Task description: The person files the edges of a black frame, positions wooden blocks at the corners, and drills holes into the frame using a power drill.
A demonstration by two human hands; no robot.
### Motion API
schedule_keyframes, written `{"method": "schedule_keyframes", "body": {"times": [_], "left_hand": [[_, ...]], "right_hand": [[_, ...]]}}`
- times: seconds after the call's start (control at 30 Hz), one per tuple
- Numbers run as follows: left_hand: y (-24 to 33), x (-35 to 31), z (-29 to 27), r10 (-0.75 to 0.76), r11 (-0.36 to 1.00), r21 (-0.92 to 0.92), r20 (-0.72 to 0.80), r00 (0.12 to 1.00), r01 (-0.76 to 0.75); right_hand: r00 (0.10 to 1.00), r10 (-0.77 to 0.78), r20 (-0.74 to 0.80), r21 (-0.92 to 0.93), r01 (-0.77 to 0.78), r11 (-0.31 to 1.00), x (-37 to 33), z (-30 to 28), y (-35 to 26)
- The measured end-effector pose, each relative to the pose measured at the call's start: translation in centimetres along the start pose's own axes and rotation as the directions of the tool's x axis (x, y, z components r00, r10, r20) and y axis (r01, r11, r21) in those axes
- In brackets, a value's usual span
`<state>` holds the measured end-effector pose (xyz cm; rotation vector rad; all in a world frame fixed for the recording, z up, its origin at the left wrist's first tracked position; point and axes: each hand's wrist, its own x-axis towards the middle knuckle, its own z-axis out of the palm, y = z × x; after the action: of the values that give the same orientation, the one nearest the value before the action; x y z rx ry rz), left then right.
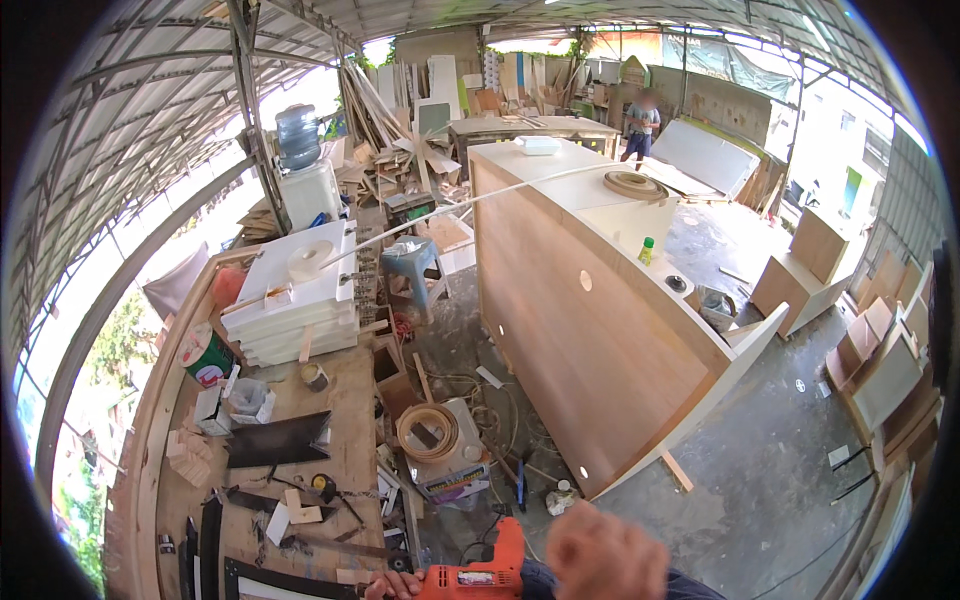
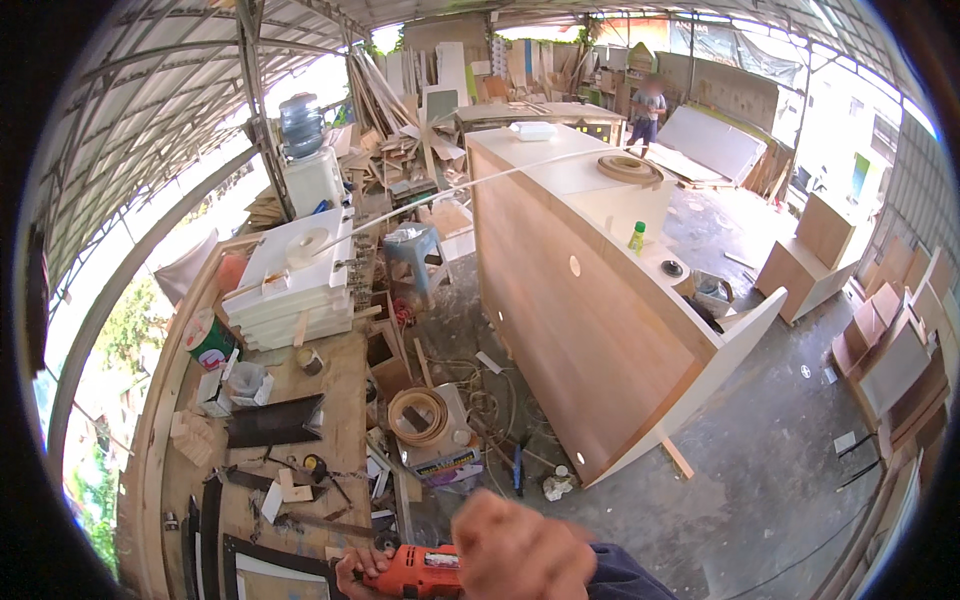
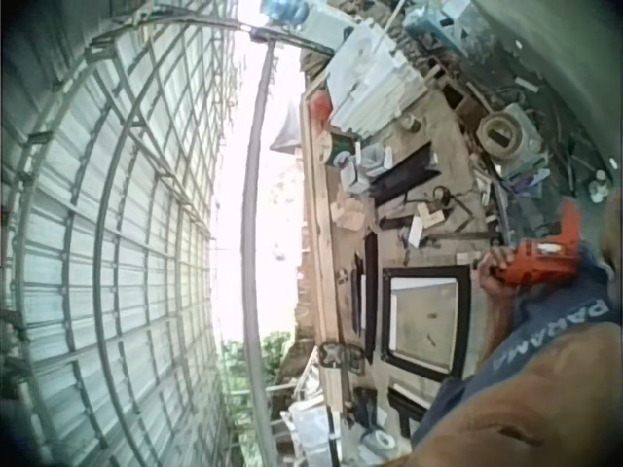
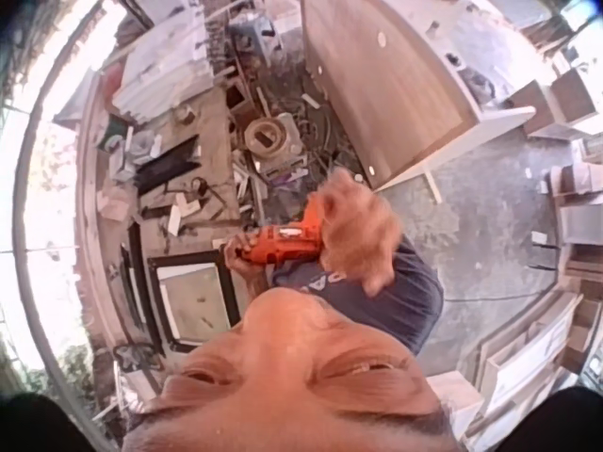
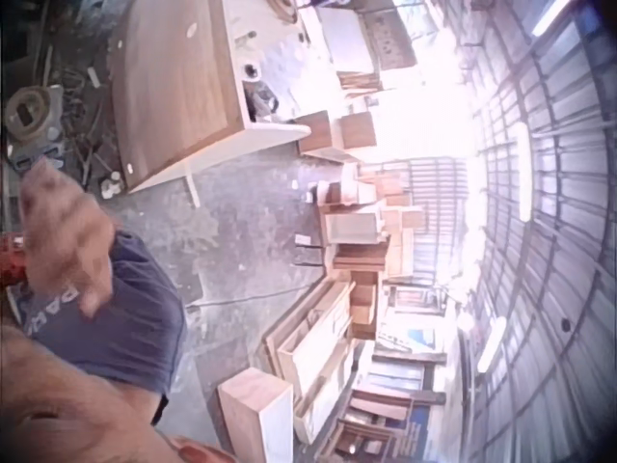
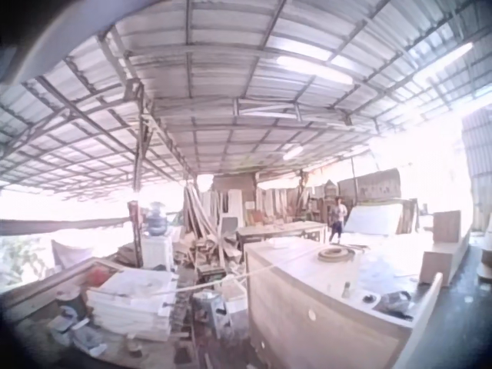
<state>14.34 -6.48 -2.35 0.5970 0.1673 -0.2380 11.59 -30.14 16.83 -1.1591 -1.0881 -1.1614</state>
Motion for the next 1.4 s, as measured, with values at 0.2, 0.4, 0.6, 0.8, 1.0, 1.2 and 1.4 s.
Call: {"method": "schedule_keyframes", "body": {"times": [0.2, 0.4, 0.6, 0.8, 1.0, 1.2, 1.4], "left_hand": [[-3.0, 1.9, 1.7, 0.005, 0.997, -0.071, 0.023, 1.0, -0.003], [-3.5, 2.8, 3.4, 0.239, 0.971, 0.016, -0.042, 0.97, -0.239], [-1.8, 3.0, 0.0, 0.06, 0.997, 0.035, 0.1, 0.993, -0.064], [-1.5, 3.1, 1.9, 0.155, 0.988, -0.013, -0.035, 0.987, -0.156], [-1.2, 3.9, -0.1, 0.083, 0.994, -0.073, 0.067, 0.994, -0.078], [0.2, 5.1, -6.0, 0.114, 0.993, -0.05, 0.158, 0.981, -0.107], [3.5, 3.8, -0.4, 0.127, 0.992, -0.004, -0.01, 0.992, -0.127]], "right_hand": [[0.462, 0.831, 0.31, -0.161, -0.836, 0.525, -12.4, -8.4, 4.0], [0.74, 0.651, 0.169, 0.411, -0.653, 0.636, -4.1, -6.4, 3.3], [0.908, 0.418, 0.04, 0.767, -0.296, 0.57, 3.7, -4.0, 2.4], [0.974, 0.225, -0.037, 0.723, -0.13, 0.678, -0.7, -3.1, 5.5], [0.802, 0.534, -0.269, 0.657, -0.253, 0.711, 0.0, -2.2, 3.8], [0.961, 0.265, -0.073, 0.82, -0.094, 0.565, -1.1, 2.4, 7.2], [0.822, 0.474, 0.316, 0.308, -0.561, 0.768, -5.4, 0.4, 11.5]]}}
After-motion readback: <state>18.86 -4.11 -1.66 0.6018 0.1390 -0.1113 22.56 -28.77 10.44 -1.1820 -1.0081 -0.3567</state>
